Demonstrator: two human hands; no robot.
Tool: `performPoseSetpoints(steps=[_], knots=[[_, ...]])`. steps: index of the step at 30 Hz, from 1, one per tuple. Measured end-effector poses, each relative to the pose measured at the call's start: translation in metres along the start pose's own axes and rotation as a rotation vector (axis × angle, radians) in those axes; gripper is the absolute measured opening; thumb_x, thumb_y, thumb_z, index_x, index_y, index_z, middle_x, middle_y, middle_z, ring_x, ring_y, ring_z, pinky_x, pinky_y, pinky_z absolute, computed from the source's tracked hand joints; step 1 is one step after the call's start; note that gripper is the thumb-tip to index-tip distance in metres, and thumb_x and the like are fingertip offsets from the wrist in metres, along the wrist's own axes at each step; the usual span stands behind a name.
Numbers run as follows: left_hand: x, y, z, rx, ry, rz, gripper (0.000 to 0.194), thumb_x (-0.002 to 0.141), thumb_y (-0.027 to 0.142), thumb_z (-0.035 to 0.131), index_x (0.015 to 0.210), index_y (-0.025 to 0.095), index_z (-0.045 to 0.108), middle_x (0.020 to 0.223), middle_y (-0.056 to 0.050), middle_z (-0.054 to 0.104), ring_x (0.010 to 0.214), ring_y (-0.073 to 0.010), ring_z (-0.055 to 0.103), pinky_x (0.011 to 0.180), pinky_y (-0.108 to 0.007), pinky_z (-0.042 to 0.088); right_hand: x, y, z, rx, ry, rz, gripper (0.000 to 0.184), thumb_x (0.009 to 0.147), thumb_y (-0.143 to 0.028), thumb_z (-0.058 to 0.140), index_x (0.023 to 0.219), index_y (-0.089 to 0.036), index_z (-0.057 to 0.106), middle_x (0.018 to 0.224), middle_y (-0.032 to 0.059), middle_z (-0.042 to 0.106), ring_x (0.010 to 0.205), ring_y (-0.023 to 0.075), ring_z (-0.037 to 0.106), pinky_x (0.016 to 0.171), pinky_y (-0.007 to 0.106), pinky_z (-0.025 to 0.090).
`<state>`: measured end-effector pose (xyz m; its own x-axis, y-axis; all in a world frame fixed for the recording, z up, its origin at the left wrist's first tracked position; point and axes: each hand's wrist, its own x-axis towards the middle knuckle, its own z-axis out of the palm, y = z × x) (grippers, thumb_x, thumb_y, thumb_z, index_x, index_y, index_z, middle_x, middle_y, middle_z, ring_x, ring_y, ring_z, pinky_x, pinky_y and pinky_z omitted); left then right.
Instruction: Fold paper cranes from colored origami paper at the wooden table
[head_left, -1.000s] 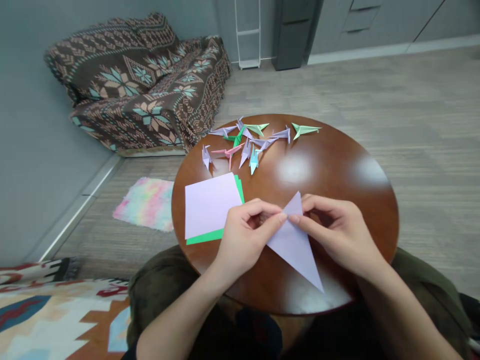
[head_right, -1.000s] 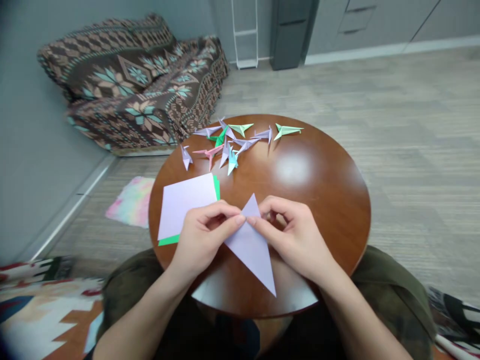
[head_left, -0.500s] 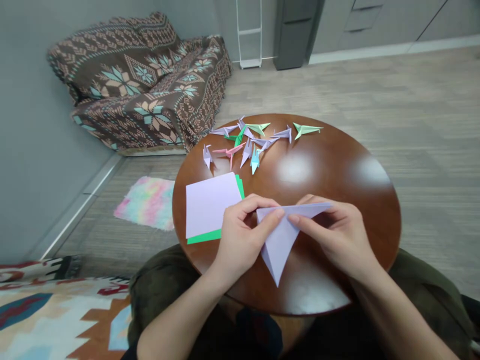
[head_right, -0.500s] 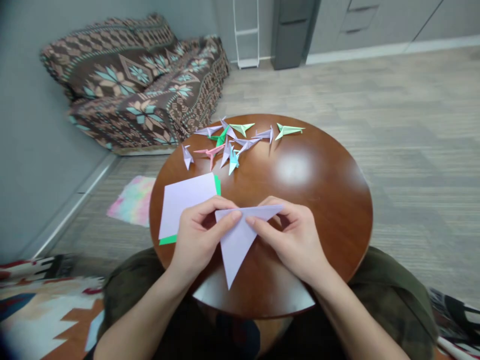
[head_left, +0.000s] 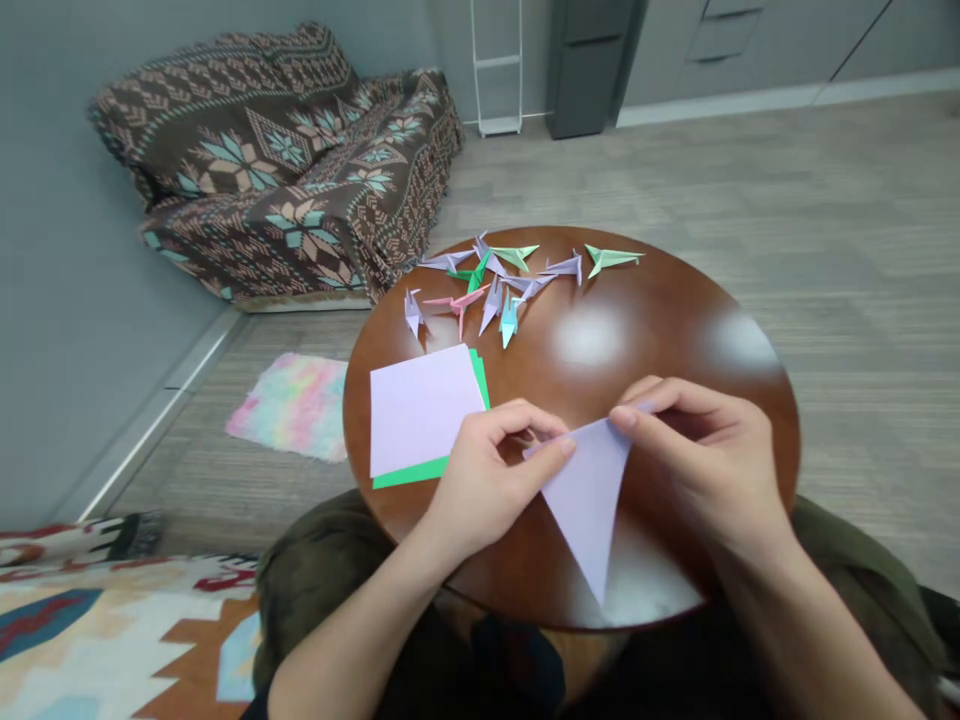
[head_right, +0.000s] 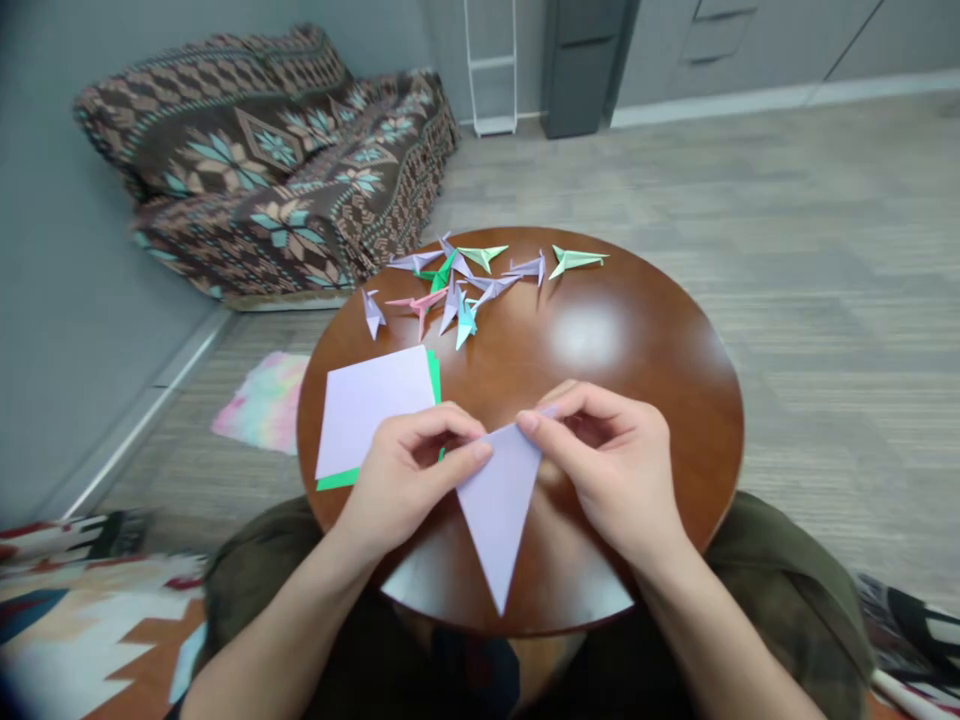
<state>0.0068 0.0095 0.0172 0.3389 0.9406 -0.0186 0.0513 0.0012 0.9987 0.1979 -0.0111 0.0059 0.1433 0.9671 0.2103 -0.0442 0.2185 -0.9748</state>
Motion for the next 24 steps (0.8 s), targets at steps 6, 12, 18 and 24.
performPoseSetpoints(steps=[6,12,18,24], knots=[[-0.001,-0.006,0.011,0.031,-0.098,-0.014,0.017,0.083,0.031,0.084,0.078,0.015,0.08,0.074,-0.003,0.067,0.066,-0.0129,0.054,0.061,-0.028,0.038,-0.006,-0.019,0.0,-0.173,-0.057,0.036,0.015,0.082,-0.025,0.087,0.073,-0.024,0.076,0.074,-0.0015,0.072,0.068,0.013,0.061,0.06,0.024,0.045],[0.001,-0.002,0.009,0.017,-0.036,0.003,0.019,0.085,0.031,0.082,0.076,0.015,0.077,0.076,-0.003,0.067,0.066,-0.012,0.057,0.059,-0.025,0.041,-0.003,-0.025,-0.008,-0.296,-0.202,0.017,0.012,0.086,-0.025,0.084,0.076,-0.024,0.078,0.078,-0.0012,0.077,0.072,0.0142,0.066,0.066,0.025,0.048],[-0.002,0.01,0.011,-0.094,0.044,0.084,0.02,0.081,0.033,0.086,0.08,0.015,0.077,0.08,-0.003,0.069,0.055,-0.008,0.054,0.048,-0.022,0.041,-0.006,-0.03,-0.001,-0.4,-0.302,-0.002,0.018,0.092,-0.022,0.075,0.073,-0.022,0.076,0.072,-0.0001,0.074,0.065,0.0143,0.066,0.061,0.026,0.046],[-0.003,0.005,0.01,-0.135,0.024,0.122,0.013,0.085,0.026,0.083,0.079,0.016,0.078,0.08,-0.003,0.069,0.054,-0.0065,0.056,0.05,-0.02,0.048,-0.005,-0.036,0.0,-0.431,-0.304,-0.03,0.018,0.091,-0.02,0.075,0.073,-0.022,0.077,0.07,-0.0013,0.074,0.064,0.0134,0.066,0.061,0.026,0.047]])
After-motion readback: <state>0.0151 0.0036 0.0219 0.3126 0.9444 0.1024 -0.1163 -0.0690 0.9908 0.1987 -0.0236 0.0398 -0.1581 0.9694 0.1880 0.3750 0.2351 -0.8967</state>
